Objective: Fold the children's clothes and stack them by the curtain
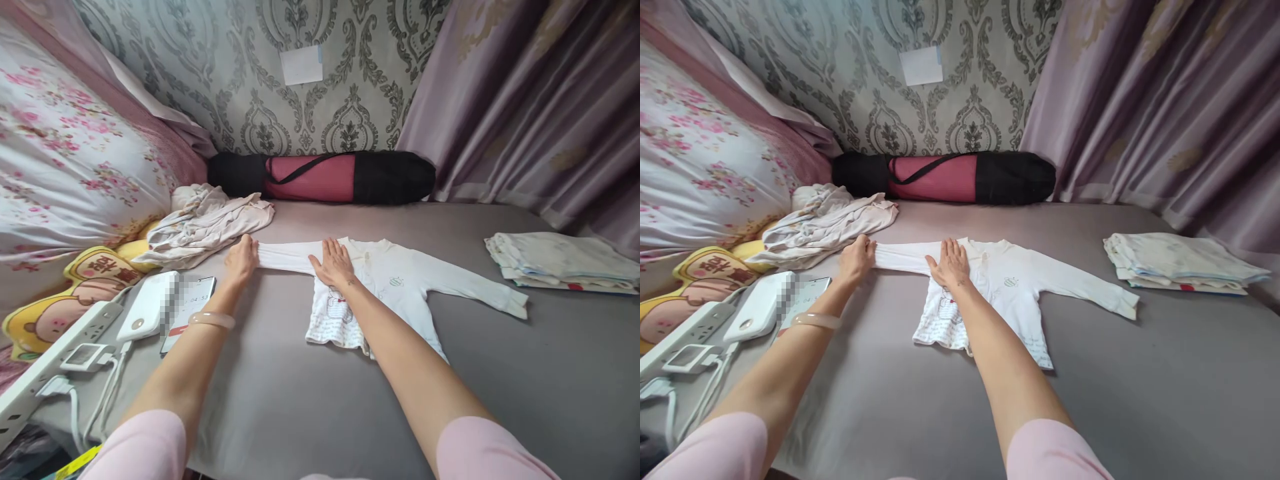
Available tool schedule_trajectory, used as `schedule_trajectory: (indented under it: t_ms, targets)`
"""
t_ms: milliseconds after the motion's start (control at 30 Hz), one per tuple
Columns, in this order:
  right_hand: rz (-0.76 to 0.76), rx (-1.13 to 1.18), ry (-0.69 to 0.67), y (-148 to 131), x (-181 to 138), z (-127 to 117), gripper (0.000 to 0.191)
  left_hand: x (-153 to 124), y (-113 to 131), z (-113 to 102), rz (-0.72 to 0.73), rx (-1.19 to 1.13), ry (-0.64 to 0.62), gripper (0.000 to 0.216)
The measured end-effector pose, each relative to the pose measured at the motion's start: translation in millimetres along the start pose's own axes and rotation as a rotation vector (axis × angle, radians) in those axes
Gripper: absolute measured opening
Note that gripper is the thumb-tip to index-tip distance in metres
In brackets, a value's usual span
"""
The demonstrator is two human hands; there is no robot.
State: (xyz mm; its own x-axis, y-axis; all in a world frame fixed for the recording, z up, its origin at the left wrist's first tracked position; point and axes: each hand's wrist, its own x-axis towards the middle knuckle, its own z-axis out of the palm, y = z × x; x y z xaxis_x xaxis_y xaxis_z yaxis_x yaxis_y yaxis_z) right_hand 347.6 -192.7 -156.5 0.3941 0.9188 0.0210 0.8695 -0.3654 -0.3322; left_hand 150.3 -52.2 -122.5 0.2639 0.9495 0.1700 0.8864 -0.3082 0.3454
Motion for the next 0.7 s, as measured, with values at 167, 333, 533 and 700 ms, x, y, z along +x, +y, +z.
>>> schedule_trajectory:
  t_ms: [167,333,533,700]
  targets:
    - [-0.004,0.009,0.013,-0.3,-0.5,-0.2,0.077,2.2,-8.8,6.4,0.075,0.196,-0.083,0.04]
    - [-0.002,0.029,0.043,0.6,-2.8,3.4,0.074,3.7,-10.5,11.5,-0.012,0.218,-0.103,0.045]
    - [-0.034,0.141,0.021,3.8,2.3,-3.5,0.077,-0.9,-5.7,3.6,-0.145,0.06,-0.127,0.052]
    - [-0.011,0.509,0.037,33.9,-15.2,-60.6,0.058,-24.0,-6.1,-20.2,-0.149,0.014,-0.087,0.063]
